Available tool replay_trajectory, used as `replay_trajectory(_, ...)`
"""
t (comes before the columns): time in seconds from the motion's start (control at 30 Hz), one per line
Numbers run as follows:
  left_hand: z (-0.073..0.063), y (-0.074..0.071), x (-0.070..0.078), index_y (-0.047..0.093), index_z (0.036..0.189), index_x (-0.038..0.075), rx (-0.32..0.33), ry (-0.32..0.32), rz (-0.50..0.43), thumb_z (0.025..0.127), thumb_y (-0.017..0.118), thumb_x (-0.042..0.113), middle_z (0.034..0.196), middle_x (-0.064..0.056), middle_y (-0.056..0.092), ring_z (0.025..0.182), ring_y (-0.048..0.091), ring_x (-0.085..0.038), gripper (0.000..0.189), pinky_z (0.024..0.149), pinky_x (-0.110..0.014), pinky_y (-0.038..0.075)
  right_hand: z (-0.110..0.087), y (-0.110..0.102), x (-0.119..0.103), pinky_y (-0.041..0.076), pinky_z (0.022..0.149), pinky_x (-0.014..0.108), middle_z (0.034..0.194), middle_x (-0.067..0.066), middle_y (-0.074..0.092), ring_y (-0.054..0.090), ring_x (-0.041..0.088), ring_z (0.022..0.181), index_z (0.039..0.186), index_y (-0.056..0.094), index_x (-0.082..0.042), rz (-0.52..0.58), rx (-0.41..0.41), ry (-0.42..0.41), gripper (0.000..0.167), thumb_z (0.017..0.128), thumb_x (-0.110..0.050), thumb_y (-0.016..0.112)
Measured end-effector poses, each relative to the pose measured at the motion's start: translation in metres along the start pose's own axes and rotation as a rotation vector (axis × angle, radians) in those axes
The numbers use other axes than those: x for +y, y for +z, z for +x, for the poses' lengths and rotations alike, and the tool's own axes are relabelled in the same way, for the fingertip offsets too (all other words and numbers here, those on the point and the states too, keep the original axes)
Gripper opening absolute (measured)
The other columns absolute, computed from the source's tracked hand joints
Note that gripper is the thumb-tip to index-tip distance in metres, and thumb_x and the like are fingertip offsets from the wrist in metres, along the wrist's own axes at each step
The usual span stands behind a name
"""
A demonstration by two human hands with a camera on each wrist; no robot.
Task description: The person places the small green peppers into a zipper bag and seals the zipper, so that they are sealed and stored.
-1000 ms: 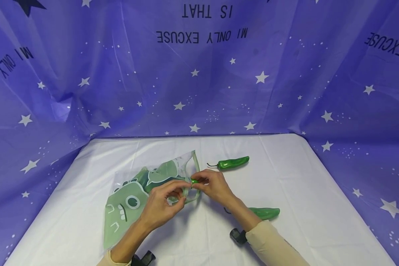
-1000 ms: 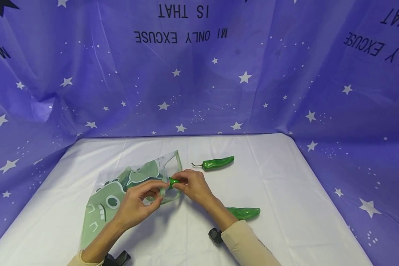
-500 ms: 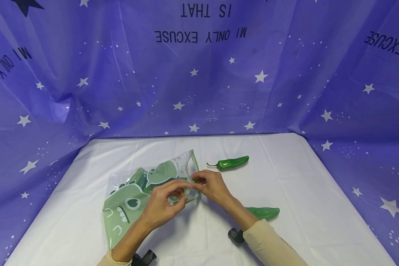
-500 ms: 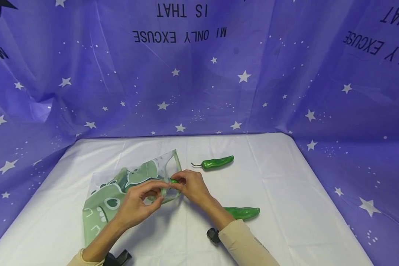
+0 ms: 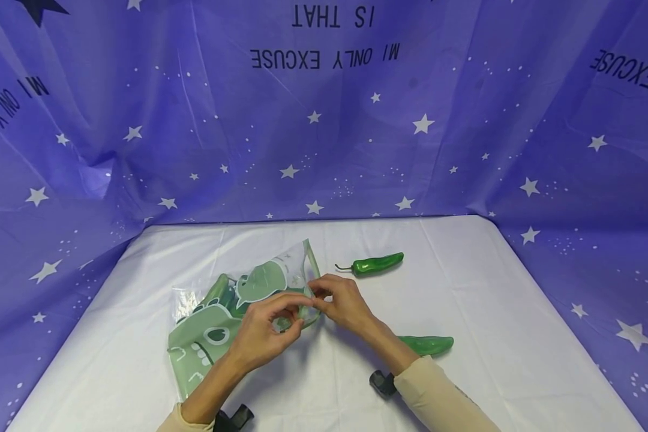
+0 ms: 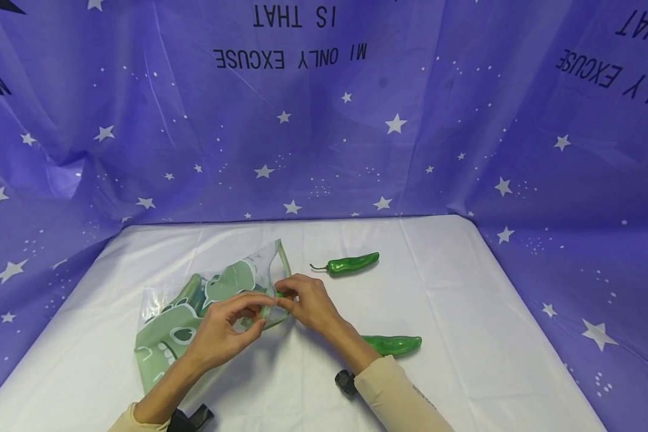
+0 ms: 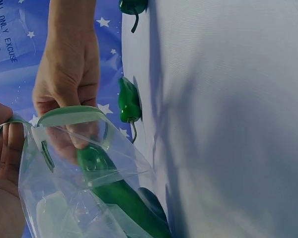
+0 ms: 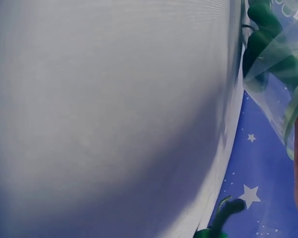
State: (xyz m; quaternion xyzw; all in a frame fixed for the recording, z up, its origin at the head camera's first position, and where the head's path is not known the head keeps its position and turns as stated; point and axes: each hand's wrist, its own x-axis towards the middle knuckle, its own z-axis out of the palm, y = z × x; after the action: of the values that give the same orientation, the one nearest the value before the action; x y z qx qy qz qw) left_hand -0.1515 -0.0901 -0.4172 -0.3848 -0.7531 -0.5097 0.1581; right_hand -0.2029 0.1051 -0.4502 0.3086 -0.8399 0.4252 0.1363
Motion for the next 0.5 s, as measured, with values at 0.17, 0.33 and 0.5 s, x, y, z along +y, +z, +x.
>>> replay_trajectory(0.17, -0.0013, 0.0003, -0.0029, 0.067, 0.109, 0.008, -0.003, -0.009, 0.001, 0.075, 0.067, -0.008, 0.105, -0.004, 0.066, 0.072, 0.062, -0.010, 0.037, 0.064, -0.021, 0.055, 0.0024, -0.0007, 0.0002, 0.056, 0.067, 0.032, 0.091, -0.002, 0.066, 0.064, 0.012, 0.076, 0.098, 0.072, -0.009, -0.024, -0.003, -0.071, 0.022, 0.077, -0.002, 0.076)
replay_trajectory(0.33, -0.0009, 0.0009, -0.0029, 0.068, 0.108, 0.009, -0.007, -0.005, 0.003, 0.075, 0.067, -0.007, 0.105, -0.003, 0.066, 0.072, 0.062, -0.009, 0.036, 0.064, -0.021, 0.055, 0.0012, 0.0016, 0.0019, 0.054, 0.068, 0.020, 0.089, 0.002, 0.067, 0.065, 0.011, 0.074, 0.098, 0.072, -0.006, -0.050, 0.001, 0.012, 0.023, 0.076, 0.000, 0.076)
replay_trajectory(0.5, 0.0021, 0.0011, -0.0015, 0.068, 0.108, 0.010, -0.017, -0.004, 0.001, 0.075, 0.067, -0.006, 0.104, -0.002, 0.066, 0.072, 0.062, -0.009, 0.036, 0.065, -0.021, 0.055, -0.0003, 0.0027, 0.0018, 0.056, 0.067, 0.025, 0.089, 0.004, 0.067, 0.065, 0.011, 0.073, 0.098, 0.070, -0.005, -0.071, 0.005, 0.091, 0.024, 0.076, 0.002, 0.074)
